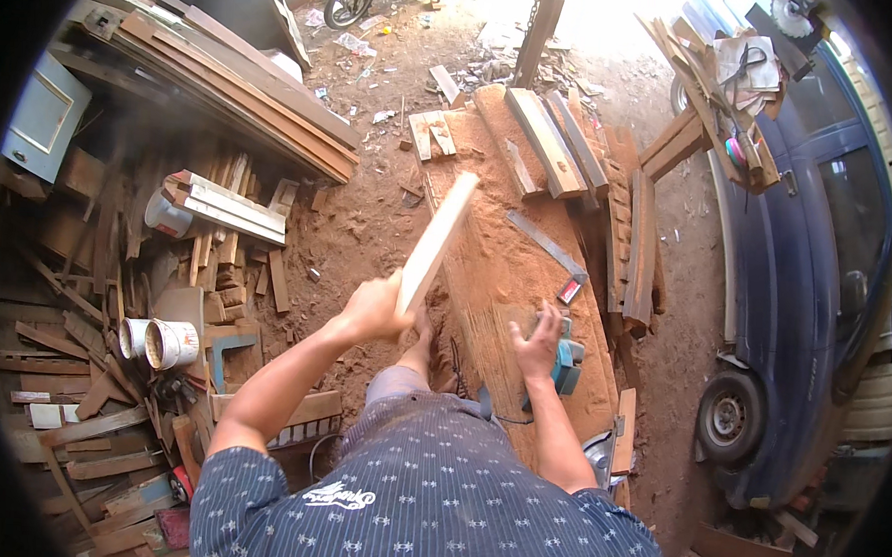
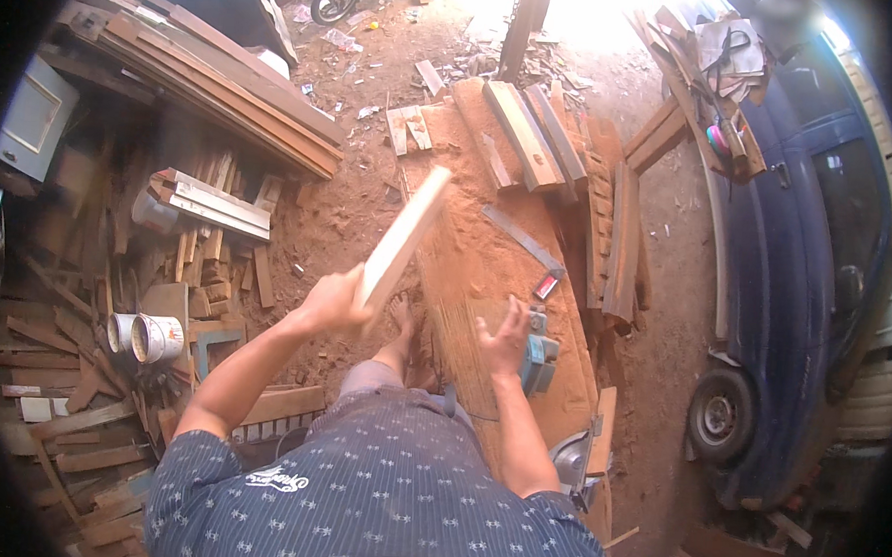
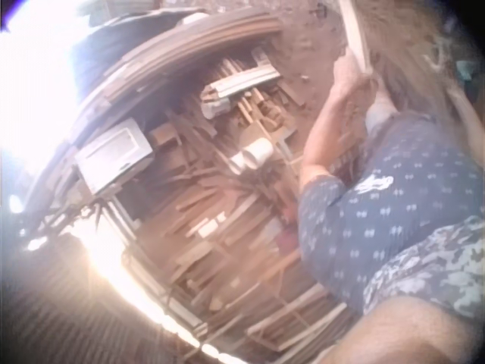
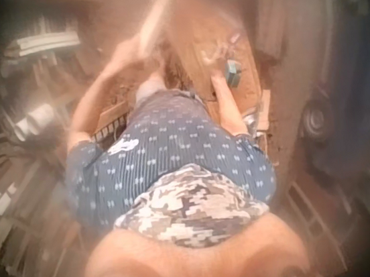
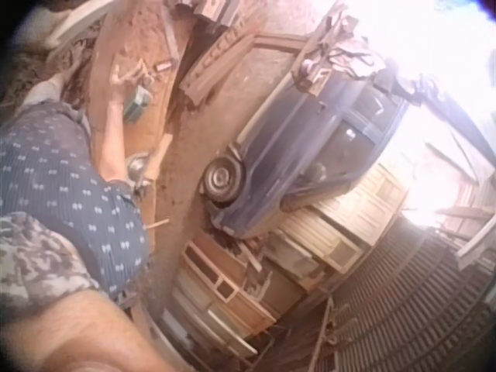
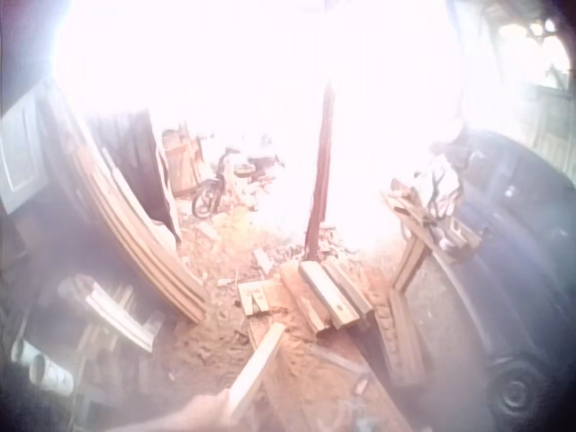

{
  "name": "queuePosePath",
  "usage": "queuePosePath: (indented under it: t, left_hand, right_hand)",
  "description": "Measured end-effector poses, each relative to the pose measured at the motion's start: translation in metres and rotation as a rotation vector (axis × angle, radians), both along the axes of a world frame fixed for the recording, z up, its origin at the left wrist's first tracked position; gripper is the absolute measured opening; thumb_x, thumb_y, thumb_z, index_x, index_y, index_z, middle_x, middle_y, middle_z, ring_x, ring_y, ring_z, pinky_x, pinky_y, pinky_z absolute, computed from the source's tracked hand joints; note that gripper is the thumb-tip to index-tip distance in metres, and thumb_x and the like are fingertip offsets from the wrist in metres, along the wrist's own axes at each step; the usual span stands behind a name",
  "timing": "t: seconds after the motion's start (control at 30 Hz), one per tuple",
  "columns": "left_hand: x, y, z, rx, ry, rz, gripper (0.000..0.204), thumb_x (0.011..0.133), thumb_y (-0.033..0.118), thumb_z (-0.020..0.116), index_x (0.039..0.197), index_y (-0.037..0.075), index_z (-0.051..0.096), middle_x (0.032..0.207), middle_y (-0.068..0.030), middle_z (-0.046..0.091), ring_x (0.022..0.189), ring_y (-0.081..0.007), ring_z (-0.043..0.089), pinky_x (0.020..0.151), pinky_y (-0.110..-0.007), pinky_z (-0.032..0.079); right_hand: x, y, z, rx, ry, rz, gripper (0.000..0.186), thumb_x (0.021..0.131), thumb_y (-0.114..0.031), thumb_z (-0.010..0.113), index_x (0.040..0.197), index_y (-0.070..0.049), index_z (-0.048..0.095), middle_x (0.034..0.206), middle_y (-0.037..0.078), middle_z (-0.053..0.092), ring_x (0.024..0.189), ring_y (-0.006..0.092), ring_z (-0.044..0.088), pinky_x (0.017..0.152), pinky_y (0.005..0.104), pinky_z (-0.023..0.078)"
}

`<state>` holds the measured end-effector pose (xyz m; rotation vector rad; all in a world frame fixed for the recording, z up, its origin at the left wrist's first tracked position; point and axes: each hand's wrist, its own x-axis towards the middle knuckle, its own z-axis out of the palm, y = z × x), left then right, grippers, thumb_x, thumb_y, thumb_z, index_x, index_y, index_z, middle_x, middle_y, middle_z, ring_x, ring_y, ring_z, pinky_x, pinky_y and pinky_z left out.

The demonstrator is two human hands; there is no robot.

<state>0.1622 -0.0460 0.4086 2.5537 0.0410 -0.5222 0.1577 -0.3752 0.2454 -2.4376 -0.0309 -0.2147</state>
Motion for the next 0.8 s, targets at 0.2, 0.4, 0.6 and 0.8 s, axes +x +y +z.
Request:
queuePosePath:
  t: [0.2,0.4,0.6,0.8]
  left_hand:
    - [-0.031,0.014,0.123,0.294,0.052,-0.612,0.055,0.084,0.018,0.065,0.135,-0.001,0.053,0.120,-0.0190,0.068,0.105,-0.0345,0.070,0.089,-0.041,0.057]
    - [-0.006,0.045,0.104,0.304,-0.782,-0.482,0.053,0.092,0.007,0.066,0.143,0.015,0.051,0.130,-0.0123,0.062,0.124,-0.0296,0.058,0.106,-0.044,0.050]
    - [-0.007,0.003,-0.026,-0.464,-0.273,0.666,0.097,0.091,0.054,0.070,0.155,-0.005,0.027,0.156,-0.0286,0.036,0.146,-0.0381,0.035,0.122,-0.045,0.029]
    - [-0.024,-0.089,-0.116,-1.803,0.432,0.815,0.066,0.105,0.050,0.049,0.143,-0.004,0.043,0.129,-0.0204,0.062,0.111,-0.0326,0.067,0.085,-0.046,0.063]
  right_hand:
    - [0.054,0.051,0.017,-0.271,-0.171,0.484,0.114,0.069,-0.033,0.090,0.157,-0.005,0.023,0.156,0.023,0.031,0.147,0.0404,0.027,0.122,0.0476,0.027]
    - [0.061,0.056,0.012,0.195,0.149,0.614,0.054,0.077,-0.033,0.086,0.116,-0.004,0.063,0.104,0.020,0.072,0.096,0.0378,0.071,0.082,0.0420,0.057]
    - [0.108,0.110,0.060,0.513,0.207,0.395,0.051,0.091,-0.036,0.075,0.122,0.001,0.062,0.097,0.016,0.074,0.082,0.0261,0.072,0.073,0.0393,0.058]
    - [0.165,0.115,0.026,1.090,0.806,0.161,0.043,0.097,-0.032,0.069,0.114,0.007,0.069,0.102,0.013,0.075,0.090,0.0162,0.069,0.075,0.0311,0.056]
